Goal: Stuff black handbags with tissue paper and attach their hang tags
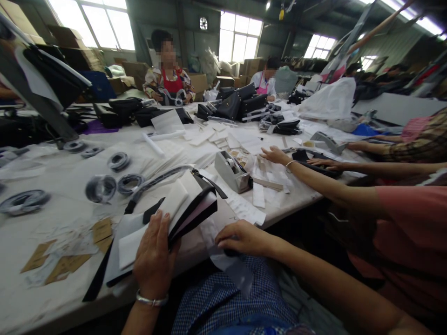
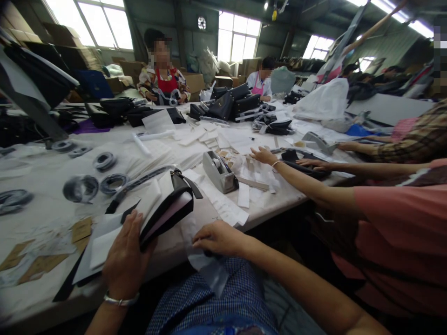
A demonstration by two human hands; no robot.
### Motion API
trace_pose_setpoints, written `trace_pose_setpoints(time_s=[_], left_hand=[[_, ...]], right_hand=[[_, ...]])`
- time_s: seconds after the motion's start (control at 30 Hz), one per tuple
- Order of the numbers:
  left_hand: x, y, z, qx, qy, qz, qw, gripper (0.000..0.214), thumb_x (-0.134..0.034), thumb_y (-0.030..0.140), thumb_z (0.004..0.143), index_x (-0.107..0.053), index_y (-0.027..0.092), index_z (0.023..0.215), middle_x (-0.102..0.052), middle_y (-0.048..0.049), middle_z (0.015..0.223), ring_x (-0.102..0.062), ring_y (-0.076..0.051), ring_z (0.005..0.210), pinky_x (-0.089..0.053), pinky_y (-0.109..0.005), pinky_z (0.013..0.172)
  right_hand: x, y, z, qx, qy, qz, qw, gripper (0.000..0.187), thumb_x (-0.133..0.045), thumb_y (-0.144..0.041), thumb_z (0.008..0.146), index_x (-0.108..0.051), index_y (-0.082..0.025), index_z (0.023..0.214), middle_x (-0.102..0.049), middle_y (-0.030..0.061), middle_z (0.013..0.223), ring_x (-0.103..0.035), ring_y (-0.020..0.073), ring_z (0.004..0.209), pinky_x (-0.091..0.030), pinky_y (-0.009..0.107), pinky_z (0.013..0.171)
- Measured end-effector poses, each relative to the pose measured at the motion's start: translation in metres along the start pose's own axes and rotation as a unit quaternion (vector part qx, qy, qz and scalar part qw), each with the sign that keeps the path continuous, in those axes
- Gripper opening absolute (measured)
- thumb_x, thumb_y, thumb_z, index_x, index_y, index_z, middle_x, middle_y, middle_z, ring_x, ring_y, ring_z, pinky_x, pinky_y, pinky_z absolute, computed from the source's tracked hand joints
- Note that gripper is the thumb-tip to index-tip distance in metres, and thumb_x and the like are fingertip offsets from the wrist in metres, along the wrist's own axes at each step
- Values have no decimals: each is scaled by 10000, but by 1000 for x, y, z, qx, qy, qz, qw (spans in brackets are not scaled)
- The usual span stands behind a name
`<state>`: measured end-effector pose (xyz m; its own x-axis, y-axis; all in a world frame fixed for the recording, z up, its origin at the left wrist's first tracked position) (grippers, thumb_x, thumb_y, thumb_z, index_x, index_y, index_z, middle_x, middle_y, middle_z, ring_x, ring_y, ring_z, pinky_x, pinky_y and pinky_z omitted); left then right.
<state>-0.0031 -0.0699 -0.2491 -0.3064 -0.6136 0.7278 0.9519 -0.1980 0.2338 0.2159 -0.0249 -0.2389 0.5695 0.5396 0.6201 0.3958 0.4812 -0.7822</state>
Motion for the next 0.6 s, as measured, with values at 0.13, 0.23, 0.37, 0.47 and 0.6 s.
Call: trace_pose_setpoints(time_s=[0.13,0.23,0.37,0.47,0.6], left_hand=[[3,-1,4,9,9,-4,1000,705,-566,266,922,-215,219,1531,-398,-124,1519,-420,-301,1366,-412,-457,1084],[6,-2,6,24,8,-3,1000,721,-573,274,915,-208,214,1533,-390,-123,1523,-438,-309,1352,-420,-461,1076],[12,-5,9,49,7,1,999,770,-609,285,893,-191,222,1537,-391,-113,1523,-470,-328,1323,-454,-474,1042],[18,-9,11,80,10,0,997,802,-644,311,875,-197,227,1535,-410,-117,1510,-499,-346,1294,-486,-492,1005],[20,-13,13,116,8,6,993,827,-662,358,866,-194,235,1536,-434,-123,1494,-517,-359,1272,-505,-511,980]], right_hand=[[-19,24,21,10,73,-131,989,397,-568,-345,936,-621,-189,1298,-626,111,1314,-583,242,1217,-441,357,1056],[-44,39,40,49,32,-206,977,641,-584,-480,912,-464,-134,1437,-442,171,1488,-376,305,1397,-284,449,1167],[-49,45,62,69,21,-263,962,636,-522,-546,928,-467,-159,1431,-440,167,1487,-407,315,1362,-314,458,1129],[-41,47,76,76,27,-281,956,544,-466,-523,962,-518,-189,1389,-485,145,1455,-433,306,1335,-330,454,1104],[-34,53,87,87,13,-260,962,583,-437,-521,971,-440,-190,1451,-346,146,1551,-244,327,1449,-148,537,1167]])
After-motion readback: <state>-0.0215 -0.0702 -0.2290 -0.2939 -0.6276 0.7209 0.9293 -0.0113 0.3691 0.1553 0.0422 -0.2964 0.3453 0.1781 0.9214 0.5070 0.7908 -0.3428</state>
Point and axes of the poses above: each hand's wrist, its own z-axis towards the middle knuckle, its own x-axis out of the back of the hand, y = z × x, the point moved 6 cm from there along z, towards the middle knuckle
